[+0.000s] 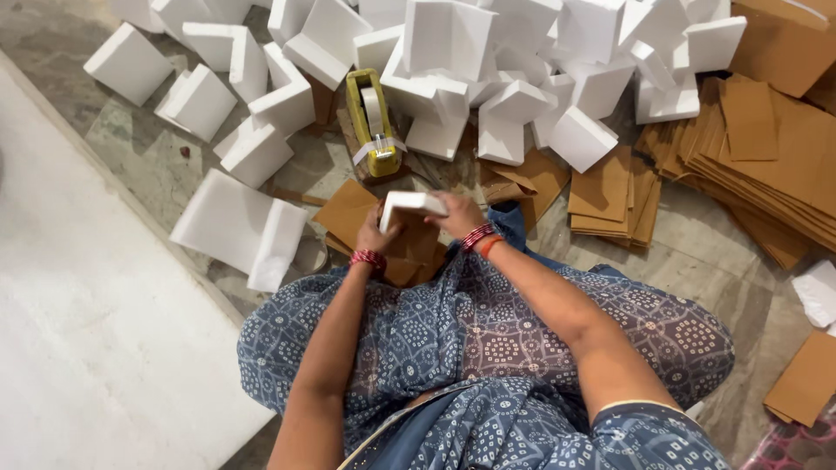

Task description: The person sits on the floor and assembles small white boxes by inserting white foam inserts into brown cardboard sleeves. They repeatedly pick up a sleeve, insert the foam piece, and place the assembled unit aside.

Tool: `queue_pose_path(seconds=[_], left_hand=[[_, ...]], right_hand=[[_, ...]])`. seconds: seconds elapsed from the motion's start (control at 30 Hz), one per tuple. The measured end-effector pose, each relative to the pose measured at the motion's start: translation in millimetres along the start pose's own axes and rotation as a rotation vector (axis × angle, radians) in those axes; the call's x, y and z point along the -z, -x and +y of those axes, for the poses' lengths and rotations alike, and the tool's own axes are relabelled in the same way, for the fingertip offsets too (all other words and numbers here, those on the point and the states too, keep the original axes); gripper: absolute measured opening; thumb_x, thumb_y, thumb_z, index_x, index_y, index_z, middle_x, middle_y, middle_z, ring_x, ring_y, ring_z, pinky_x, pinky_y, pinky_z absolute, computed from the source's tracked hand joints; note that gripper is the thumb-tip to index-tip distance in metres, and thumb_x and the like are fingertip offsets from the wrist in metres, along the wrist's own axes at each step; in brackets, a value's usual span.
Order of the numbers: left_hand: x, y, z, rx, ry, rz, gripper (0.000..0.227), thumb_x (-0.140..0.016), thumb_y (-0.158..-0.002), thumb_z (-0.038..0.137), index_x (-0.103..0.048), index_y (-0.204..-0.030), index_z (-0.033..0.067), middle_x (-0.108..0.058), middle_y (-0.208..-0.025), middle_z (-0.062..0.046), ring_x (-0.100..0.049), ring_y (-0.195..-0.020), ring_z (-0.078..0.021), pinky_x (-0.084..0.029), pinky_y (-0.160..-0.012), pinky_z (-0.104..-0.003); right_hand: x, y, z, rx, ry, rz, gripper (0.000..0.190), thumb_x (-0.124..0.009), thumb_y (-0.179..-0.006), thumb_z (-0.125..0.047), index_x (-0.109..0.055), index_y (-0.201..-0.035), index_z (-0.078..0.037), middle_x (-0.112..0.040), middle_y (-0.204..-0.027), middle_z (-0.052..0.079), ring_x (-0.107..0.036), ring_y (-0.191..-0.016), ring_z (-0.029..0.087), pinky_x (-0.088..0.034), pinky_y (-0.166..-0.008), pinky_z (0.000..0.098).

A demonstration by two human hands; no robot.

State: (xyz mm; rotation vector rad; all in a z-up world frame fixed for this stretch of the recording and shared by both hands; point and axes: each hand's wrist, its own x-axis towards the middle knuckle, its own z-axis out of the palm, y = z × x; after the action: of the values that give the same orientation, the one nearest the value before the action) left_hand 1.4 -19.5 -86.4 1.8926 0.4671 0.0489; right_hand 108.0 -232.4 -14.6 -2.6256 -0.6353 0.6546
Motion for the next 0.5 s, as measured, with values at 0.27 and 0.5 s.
queue_pose_path(seconds=[0.27,0.5], left_hand=[[36.5,-6.2,60.2,-0.23,-0.491,-0.063,0.06,-0.074,-0.076,0.02,-0.063,-0.135,0.0175,-0.074,-0.105,-0.021,-0.069,-0.096,-0.042,-0.055,-0.087,-0.051],[22.7,-9.4,58.0,-0.195,-0.545,-0.119,0.052,-0.077,-0.077,0.023,-0.067,-0.128,0.0201,-0.075,-0.1,-0.018,-0.07,-0.096,-0.0392,-0.056,-0.087,-0.05]], right_hand=[[18.2,-63.5,31.8,0.392,-0.509,-0.253,0.093,-0.084,-0.079,-0.049,-0.041,-0.149,-0.004,-0.056,-0.141,0.014,-0.057,-0.127,0.025,-0.049,-0.102,0.0355],[-11.0,-192.2,-34.8,-0.095,-0.378,0.149,0.05,-0.072,-0.091,-0.053,-0.08,-0.1,-0.005,-0.077,-0.093,0.014,-0.072,-0.084,0.021,-0.054,-0.077,0.0341]])
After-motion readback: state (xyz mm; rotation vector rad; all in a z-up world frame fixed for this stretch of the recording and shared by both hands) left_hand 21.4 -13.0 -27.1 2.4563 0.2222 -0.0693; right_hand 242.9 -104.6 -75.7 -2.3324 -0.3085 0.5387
